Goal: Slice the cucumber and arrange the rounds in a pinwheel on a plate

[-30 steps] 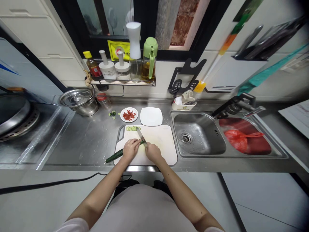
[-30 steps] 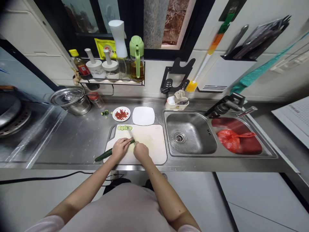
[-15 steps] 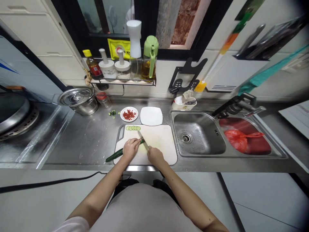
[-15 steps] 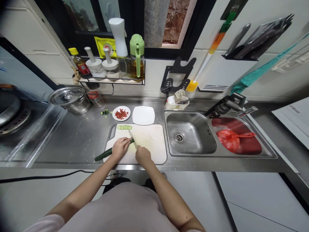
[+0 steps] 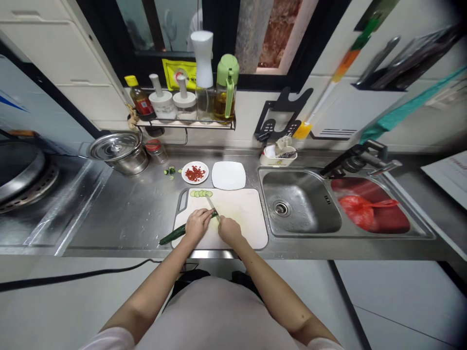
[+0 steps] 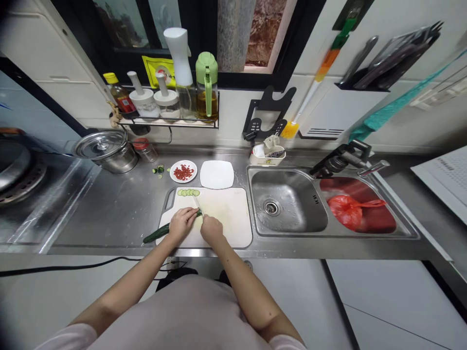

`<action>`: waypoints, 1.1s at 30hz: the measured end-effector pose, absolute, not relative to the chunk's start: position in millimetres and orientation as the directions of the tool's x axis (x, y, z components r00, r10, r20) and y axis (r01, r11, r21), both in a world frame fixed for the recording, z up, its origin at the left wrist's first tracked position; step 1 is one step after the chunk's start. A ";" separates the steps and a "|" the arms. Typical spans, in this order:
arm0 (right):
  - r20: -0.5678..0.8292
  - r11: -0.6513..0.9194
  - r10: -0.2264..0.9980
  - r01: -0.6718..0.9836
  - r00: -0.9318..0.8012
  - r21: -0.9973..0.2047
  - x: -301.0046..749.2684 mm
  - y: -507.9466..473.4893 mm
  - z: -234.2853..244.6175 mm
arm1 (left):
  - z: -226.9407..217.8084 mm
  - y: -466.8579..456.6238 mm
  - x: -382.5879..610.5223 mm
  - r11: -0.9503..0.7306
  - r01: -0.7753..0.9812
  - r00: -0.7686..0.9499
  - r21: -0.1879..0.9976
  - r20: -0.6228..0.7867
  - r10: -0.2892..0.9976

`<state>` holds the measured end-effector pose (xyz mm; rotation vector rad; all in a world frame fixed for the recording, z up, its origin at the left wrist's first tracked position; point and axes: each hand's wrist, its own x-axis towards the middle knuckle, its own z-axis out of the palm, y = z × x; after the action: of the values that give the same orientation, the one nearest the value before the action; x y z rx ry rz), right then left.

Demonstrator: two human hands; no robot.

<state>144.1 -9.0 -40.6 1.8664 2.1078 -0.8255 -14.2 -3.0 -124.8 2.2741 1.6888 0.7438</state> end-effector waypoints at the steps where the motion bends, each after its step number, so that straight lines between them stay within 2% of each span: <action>1: -0.507 0.039 0.844 0.964 -0.173 -0.263 145.7 -11.6 -41.3 | -124.8 -2.9 -14.2 -0.320 0.831 0.215 0.455 0.268 0.939; 7: -0.540 0.009 0.830 0.973 -0.137 -0.232 155.9 -26.6 -46.1 | -125.2 -2.6 -14.1 -0.317 0.827 0.212 0.463 0.266 0.940; 19: -0.513 0.052 0.841 0.970 -0.170 -0.236 143.3 -10.3 -46.0 | -124.0 -2.9 -13.6 -0.318 0.829 0.212 0.460 0.268 0.940; 33: -0.528 0.011 0.840 0.977 -0.125 -0.214 146.7 -20.7 -52.4 | -126.0 -2.6 -14.3 -0.331 0.828 0.218 0.452 0.284 0.934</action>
<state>146.7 -20.7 -52.4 1.8898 2.0374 -0.7865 -14.3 -2.6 -126.0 2.2849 1.6808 0.7627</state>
